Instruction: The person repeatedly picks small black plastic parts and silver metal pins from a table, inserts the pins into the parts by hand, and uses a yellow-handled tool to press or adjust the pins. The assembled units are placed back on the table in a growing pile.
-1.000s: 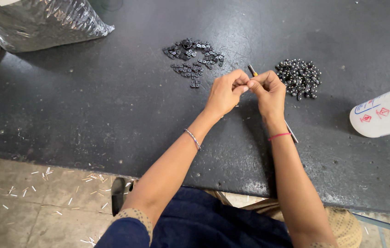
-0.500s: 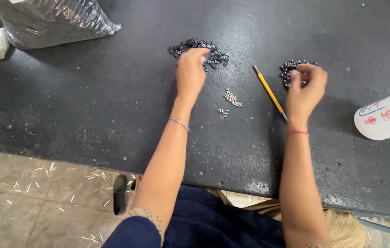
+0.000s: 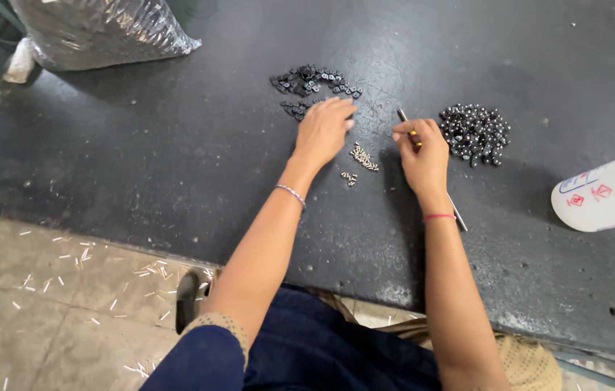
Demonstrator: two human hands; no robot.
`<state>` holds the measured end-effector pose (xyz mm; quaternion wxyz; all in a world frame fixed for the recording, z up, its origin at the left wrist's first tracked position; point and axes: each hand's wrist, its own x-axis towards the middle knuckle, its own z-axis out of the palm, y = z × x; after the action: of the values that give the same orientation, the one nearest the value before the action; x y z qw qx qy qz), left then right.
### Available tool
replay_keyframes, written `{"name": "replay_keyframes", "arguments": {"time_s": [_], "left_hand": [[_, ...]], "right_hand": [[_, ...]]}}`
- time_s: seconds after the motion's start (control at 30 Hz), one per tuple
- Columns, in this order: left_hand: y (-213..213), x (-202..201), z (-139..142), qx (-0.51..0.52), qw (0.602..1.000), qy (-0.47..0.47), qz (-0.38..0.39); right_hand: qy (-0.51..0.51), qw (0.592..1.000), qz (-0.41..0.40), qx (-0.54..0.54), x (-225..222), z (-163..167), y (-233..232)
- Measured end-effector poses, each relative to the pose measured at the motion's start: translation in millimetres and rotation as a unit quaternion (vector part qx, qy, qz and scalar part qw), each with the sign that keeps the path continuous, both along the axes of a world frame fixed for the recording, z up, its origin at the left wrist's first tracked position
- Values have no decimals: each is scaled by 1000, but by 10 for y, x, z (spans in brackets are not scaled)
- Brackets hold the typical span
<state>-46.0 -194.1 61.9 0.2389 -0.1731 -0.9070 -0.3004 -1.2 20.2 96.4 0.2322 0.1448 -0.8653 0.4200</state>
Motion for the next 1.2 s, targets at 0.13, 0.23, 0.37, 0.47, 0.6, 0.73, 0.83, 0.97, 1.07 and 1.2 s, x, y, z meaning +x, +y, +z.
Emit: {"name": "replay_keyframes", "arguments": {"time_s": [0.13, 0.23, 0.37, 0.47, 0.6, 0.73, 0.83, 0.97, 1.07, 1.2], "left_hand": [[-258, 158, 267, 75, 994, -35, 68], [-386, 110, 405, 117, 986, 39, 108], [-288, -133, 451, 159, 984, 35, 70], [-88, -347, 450, 86, 995, 27, 31], [117, -503, 450, 16, 998, 52, 3], [185, -493, 432, -19, 999, 33, 9], [173, -414, 366, -87, 993, 75, 16], [62, -233, 285, -137, 982, 132, -2], [-56, -94, 258, -11, 998, 62, 2], [-76, -33, 229, 204, 977, 30, 54]], "right_hand": [[9, 1000, 17, -17, -16, -49, 32], [-1, 999, 18, -28, -43, -41, 30], [6, 999, 25, -37, -50, -11, 7], [4, 999, 29, -19, -46, 10, 12], [-3, 999, 28, -33, -54, 25, 50], [-7, 999, 36, -39, -59, 5, 57], [-25, 998, 41, -33, -46, -23, 35], [-44, 997, 67, -15, -29, -6, 38], [-63, 992, 108, -7, -4, 36, 33], [-24, 983, 178, 39, 94, 17, -139]]}}
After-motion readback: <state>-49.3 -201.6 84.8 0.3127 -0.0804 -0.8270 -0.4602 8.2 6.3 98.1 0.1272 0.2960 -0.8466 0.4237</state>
